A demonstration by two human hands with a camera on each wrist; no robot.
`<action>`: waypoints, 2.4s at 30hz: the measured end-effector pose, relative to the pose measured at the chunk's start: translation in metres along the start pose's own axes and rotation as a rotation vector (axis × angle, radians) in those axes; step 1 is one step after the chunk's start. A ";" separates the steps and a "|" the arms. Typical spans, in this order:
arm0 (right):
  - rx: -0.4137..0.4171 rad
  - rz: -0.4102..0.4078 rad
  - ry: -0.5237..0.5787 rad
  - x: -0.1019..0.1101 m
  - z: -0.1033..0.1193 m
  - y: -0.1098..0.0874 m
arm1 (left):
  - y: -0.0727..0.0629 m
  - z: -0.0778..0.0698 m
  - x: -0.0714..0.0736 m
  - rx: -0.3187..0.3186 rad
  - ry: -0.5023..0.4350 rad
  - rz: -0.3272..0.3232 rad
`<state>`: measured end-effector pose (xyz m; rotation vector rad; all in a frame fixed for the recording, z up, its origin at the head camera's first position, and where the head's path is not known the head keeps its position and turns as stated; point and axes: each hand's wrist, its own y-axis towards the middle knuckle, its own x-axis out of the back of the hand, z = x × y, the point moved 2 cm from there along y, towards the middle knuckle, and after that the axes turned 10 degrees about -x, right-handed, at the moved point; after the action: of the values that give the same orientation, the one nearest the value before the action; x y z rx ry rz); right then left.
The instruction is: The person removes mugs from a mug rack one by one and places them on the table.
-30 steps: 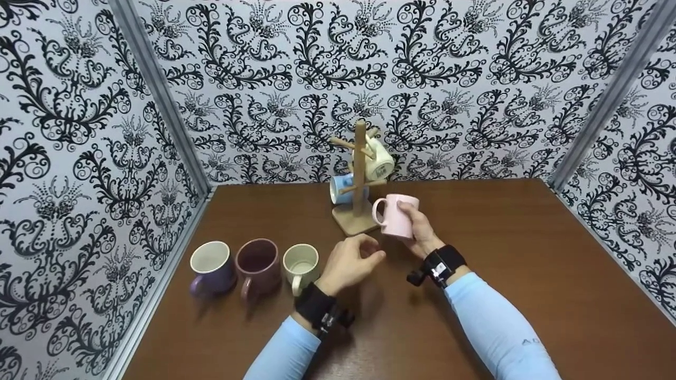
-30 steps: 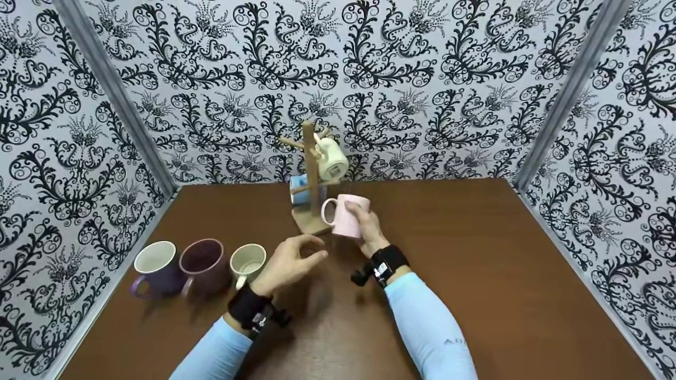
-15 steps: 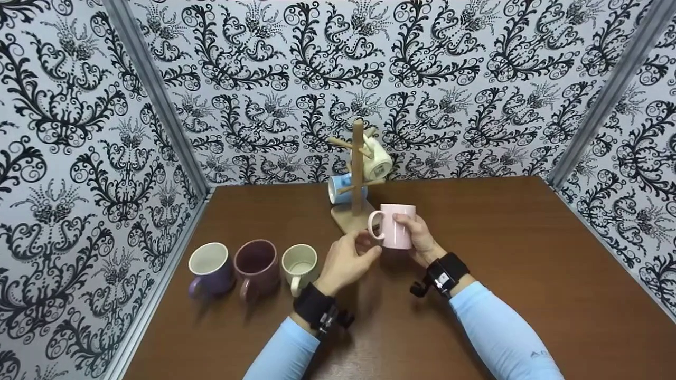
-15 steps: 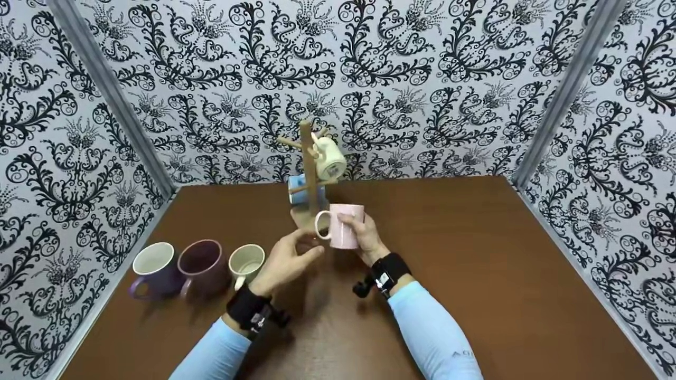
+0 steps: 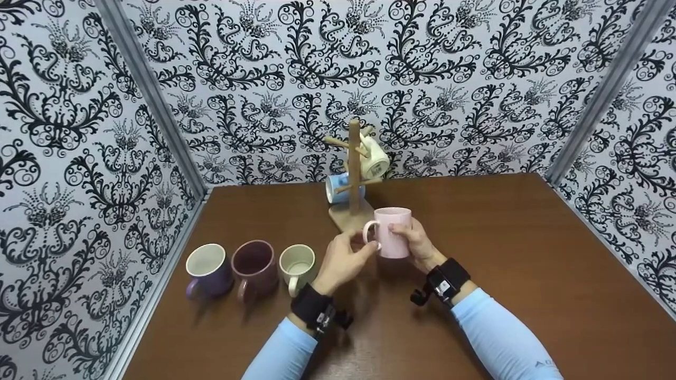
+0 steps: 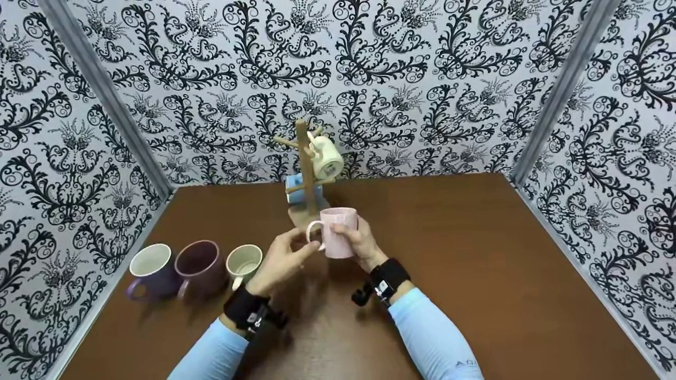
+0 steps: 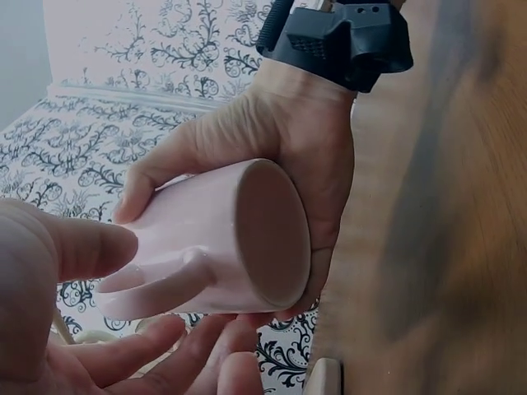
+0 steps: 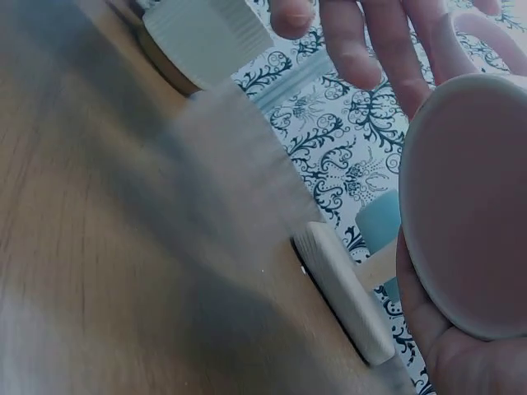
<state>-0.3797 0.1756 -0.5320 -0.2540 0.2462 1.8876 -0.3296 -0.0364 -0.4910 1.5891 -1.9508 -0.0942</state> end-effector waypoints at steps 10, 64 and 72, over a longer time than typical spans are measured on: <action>0.040 0.043 -0.090 0.000 -0.005 -0.003 | 0.002 -0.001 -0.003 0.044 -0.212 0.006; 0.107 0.166 -0.123 0.003 -0.010 -0.019 | -0.011 -0.016 -0.031 0.438 -0.679 0.114; 0.024 0.070 -0.163 0.015 0.005 -0.019 | -0.011 -0.019 -0.038 0.402 -0.671 0.008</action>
<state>-0.3669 0.1963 -0.5323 -0.0758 0.1687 1.9616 -0.3073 0.0006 -0.4962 1.9834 -2.6126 -0.2771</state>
